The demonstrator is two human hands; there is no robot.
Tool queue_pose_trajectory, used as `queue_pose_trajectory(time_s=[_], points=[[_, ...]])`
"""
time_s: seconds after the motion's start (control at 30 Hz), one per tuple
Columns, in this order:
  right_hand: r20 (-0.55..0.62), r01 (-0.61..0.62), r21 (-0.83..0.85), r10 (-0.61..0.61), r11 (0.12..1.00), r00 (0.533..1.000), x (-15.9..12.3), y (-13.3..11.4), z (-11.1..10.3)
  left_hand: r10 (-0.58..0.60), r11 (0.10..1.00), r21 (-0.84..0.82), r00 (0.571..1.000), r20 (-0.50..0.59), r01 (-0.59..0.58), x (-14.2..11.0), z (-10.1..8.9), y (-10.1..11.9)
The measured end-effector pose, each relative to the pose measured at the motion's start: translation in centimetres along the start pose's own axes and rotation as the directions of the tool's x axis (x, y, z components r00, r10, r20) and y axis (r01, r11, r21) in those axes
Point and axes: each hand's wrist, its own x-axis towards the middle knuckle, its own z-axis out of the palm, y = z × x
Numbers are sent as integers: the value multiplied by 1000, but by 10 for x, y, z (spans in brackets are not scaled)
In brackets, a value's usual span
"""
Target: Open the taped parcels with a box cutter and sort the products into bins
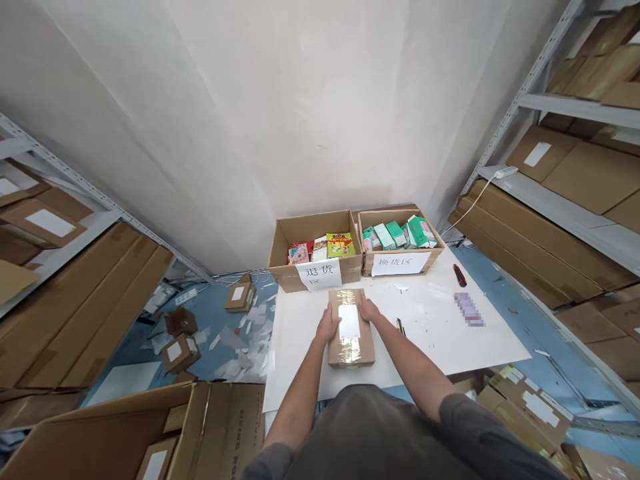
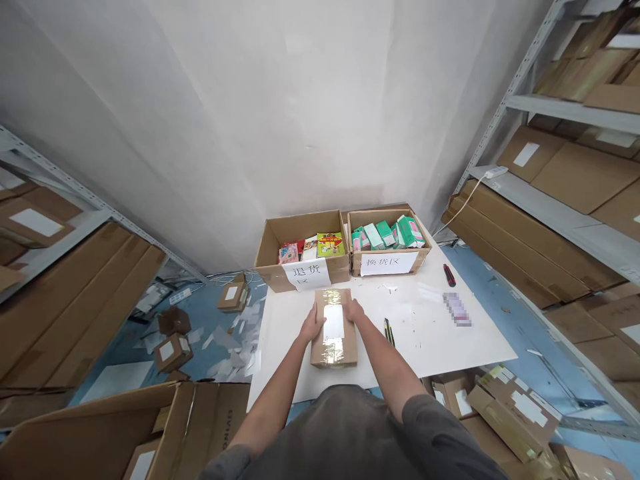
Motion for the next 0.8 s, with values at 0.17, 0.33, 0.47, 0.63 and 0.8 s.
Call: queue_pose_trajectory(time_s=[0.17, 0.33, 0.47, 0.63, 0.8], points=[[-128, 137, 37, -131, 990, 983, -47, 50, 30, 66, 997, 36, 998, -10, -65, -42, 17, -47], [285, 184, 138, -217, 973, 934, -104, 82, 64, 142, 990, -44, 954, 265, -135, -84, 23, -81], [213, 231, 109, -250, 967, 944, -108, 70, 53, 158, 982, -127, 973, 168, -137, -81, 4, -68], [-98, 219, -2, -218, 976, 971, -58, 16, -27, 134, 980, -143, 989, -58, -141, -27, -46, -9], [-175, 33, -60, -43, 998, 984, 1, -35, -55, 184, 973, -130, 980, -79, -193, 27, -39, 27]])
